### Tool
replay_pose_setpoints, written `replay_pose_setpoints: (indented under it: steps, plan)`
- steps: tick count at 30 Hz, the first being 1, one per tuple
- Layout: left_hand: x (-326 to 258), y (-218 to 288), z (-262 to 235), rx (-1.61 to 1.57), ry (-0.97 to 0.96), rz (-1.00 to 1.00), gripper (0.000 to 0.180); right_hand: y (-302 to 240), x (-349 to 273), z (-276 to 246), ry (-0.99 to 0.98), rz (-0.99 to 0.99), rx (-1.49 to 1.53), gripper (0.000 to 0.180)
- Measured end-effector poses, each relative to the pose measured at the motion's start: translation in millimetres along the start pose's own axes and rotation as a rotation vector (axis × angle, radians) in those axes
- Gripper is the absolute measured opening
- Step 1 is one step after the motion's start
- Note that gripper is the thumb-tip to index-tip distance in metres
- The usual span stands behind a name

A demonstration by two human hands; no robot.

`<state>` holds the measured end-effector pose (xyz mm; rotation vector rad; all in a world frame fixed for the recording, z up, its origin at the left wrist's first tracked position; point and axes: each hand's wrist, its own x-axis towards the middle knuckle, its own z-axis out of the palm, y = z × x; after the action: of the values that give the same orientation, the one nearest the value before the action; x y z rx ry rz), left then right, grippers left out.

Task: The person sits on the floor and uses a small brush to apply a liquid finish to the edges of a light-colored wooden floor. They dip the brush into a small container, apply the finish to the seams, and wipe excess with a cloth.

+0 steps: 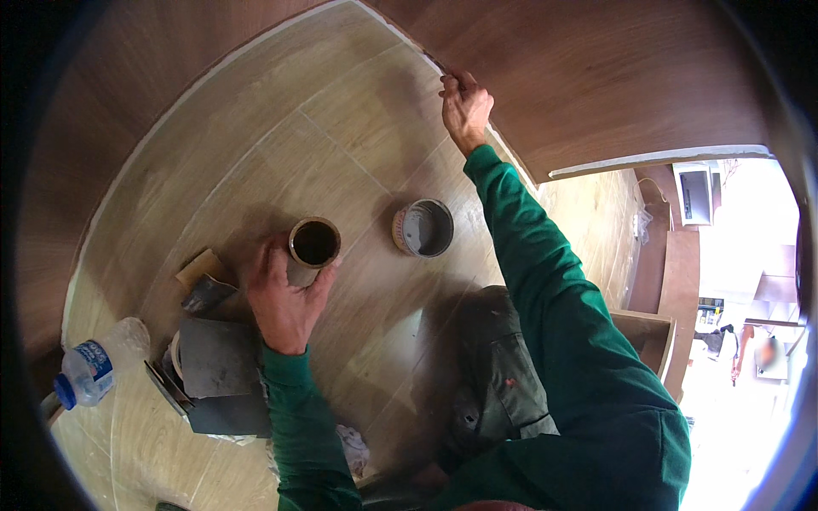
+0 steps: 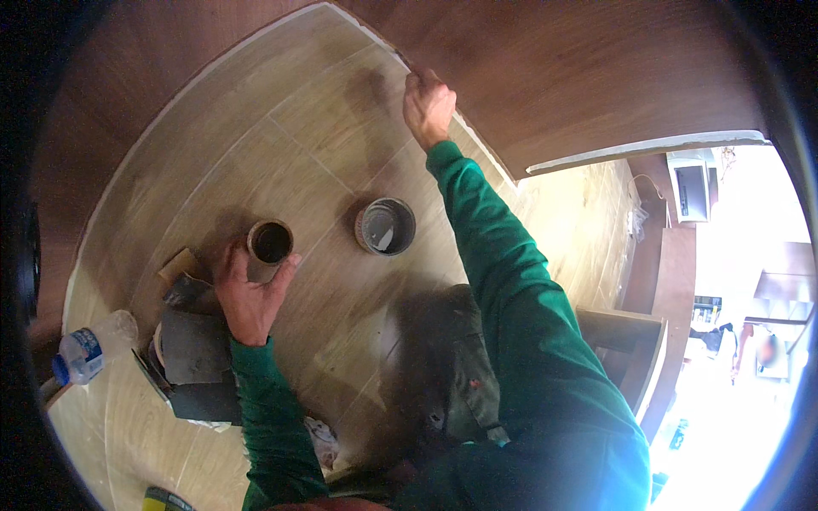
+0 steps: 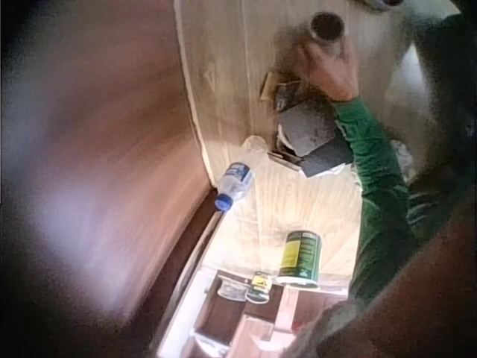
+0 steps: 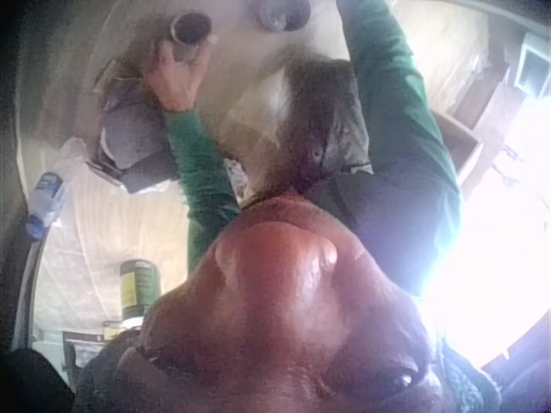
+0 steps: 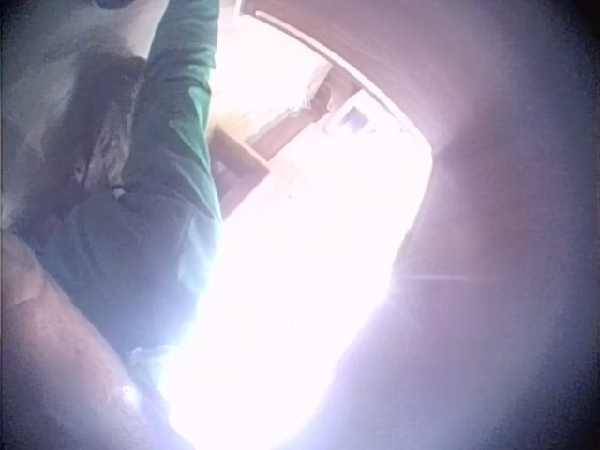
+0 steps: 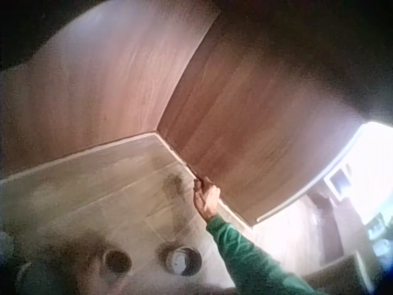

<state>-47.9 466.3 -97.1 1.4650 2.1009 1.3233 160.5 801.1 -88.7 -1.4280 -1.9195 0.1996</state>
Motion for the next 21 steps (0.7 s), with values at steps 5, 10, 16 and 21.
replay_pose_setpoints:
  steps: [5, 10, 16, 21]
  plan:
    - [-1, 1, 0, -0.025, -0.007, -0.005, 0.055, 4, -4, -8, 0.001, -0.006, -0.016, 0.033]
    - [2, -7, 6, 0.011, -0.018, -0.029, 0.057, 7, -3, -9, 0.011, -0.012, -0.007, 0.033]
    - [3, -4, 6, -0.001, -0.03, -0.037, 0.058, 14, -9, -18, 0.012, -0.017, -0.048, 0.032]
    - [4, -4, 6, -0.016, -0.033, -0.017, 0.058, 13, -18, -27, 0.021, -0.02, -0.06, 0.032]
